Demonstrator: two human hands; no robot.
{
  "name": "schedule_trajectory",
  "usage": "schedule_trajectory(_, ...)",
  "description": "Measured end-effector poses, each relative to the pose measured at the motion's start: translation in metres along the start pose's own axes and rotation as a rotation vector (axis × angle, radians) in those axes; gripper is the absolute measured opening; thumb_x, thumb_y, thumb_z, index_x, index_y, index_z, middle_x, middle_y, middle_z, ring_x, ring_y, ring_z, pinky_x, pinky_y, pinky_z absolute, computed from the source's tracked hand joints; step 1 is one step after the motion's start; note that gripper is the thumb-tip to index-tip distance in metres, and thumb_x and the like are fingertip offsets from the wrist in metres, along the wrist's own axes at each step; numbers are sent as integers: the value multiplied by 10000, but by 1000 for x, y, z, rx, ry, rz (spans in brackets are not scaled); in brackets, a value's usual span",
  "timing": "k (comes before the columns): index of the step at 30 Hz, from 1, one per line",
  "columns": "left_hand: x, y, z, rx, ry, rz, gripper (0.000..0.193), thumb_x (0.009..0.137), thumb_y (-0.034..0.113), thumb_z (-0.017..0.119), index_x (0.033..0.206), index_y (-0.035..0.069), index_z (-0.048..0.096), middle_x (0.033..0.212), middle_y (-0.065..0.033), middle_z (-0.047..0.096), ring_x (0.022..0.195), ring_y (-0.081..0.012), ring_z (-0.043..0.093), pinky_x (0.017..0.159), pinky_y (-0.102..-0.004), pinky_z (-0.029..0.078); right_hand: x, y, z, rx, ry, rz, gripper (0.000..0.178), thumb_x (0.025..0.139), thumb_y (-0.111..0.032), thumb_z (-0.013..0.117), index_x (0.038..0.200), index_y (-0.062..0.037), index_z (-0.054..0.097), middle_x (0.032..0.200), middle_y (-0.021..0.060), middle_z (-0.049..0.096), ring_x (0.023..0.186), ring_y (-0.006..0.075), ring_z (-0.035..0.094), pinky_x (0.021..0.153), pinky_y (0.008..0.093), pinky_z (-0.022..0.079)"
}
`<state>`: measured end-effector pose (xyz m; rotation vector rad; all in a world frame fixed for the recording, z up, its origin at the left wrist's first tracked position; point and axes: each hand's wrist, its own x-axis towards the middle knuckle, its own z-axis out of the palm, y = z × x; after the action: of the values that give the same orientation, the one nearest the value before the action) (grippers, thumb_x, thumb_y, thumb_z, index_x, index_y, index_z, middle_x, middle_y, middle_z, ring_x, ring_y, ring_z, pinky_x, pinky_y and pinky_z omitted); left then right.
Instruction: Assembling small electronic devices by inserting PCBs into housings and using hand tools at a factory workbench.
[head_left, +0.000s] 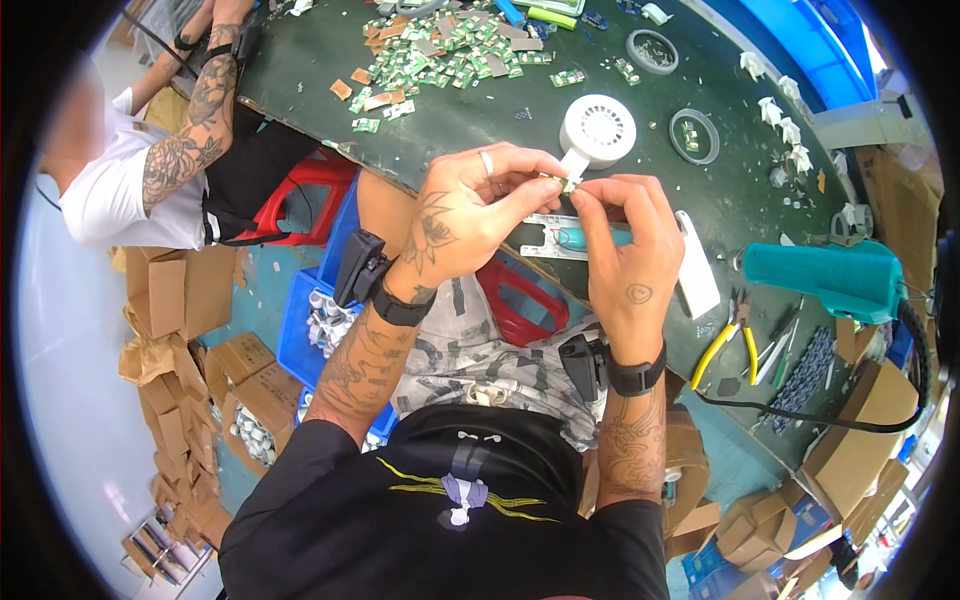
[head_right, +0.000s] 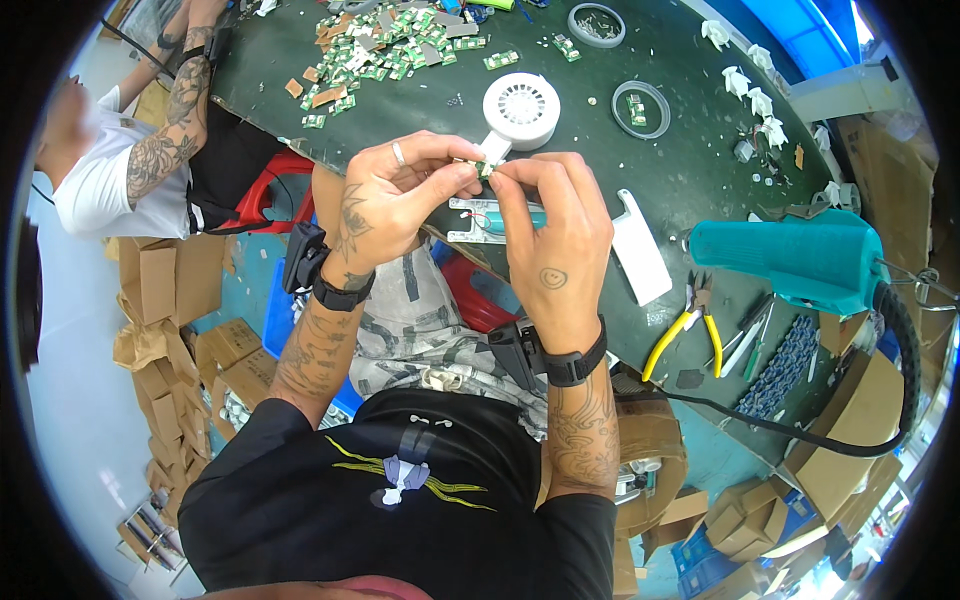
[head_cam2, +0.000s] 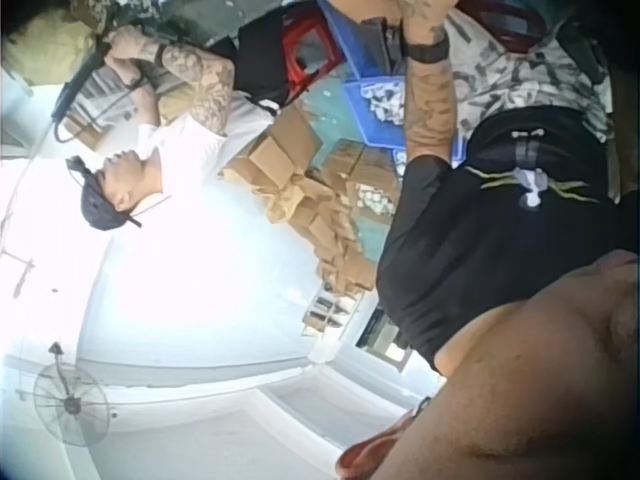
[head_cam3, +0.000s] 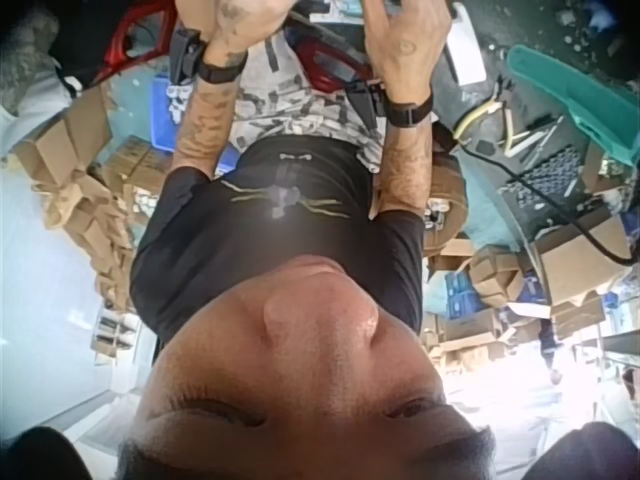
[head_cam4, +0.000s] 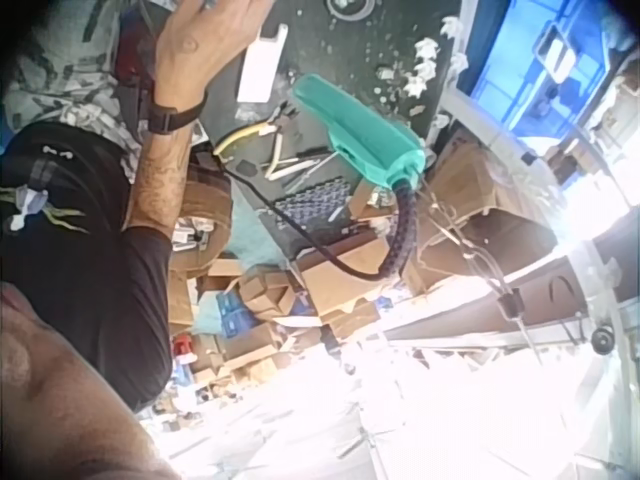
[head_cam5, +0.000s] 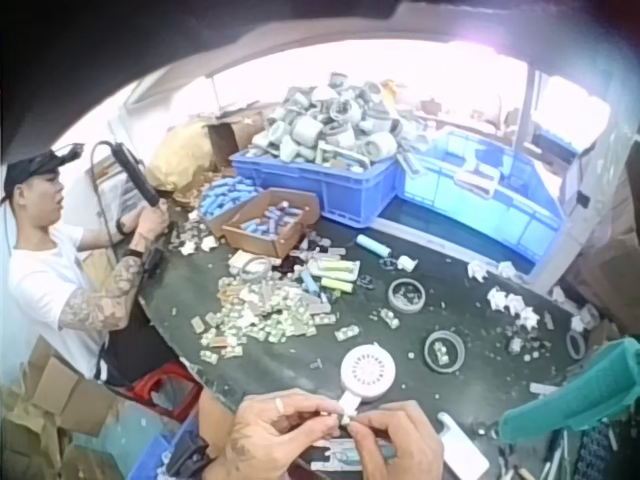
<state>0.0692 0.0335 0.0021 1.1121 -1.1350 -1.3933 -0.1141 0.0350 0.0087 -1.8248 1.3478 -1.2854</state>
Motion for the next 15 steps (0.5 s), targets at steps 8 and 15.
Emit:
schedule_trajectory(8, 0, 4, -1, 1, -26, -5, 189, 999, 37, 717, 1162, -53, 752, 1051, -81, 776, 957, -131, 751, 893, -271, 614, 0, -2, -2, -7, -23, 10, 103, 899, 1, 784, 975, 15, 716, 950, 125, 700, 825, 267, 725, 729, 351, 575)
schedule_trajectory(15, 0, 2, -3, 13, -39, -3, 194, 997, 36, 716, 1163, -59, 752, 1038, -89, 786, 944, -126, 755, 891, -273, 618, 0, -4, -3, -7, -42, 34, 94, 907, -5, 781, 974, 21, 720, 937, 123, 707, 817, 258, 736, 734, 346, 580)
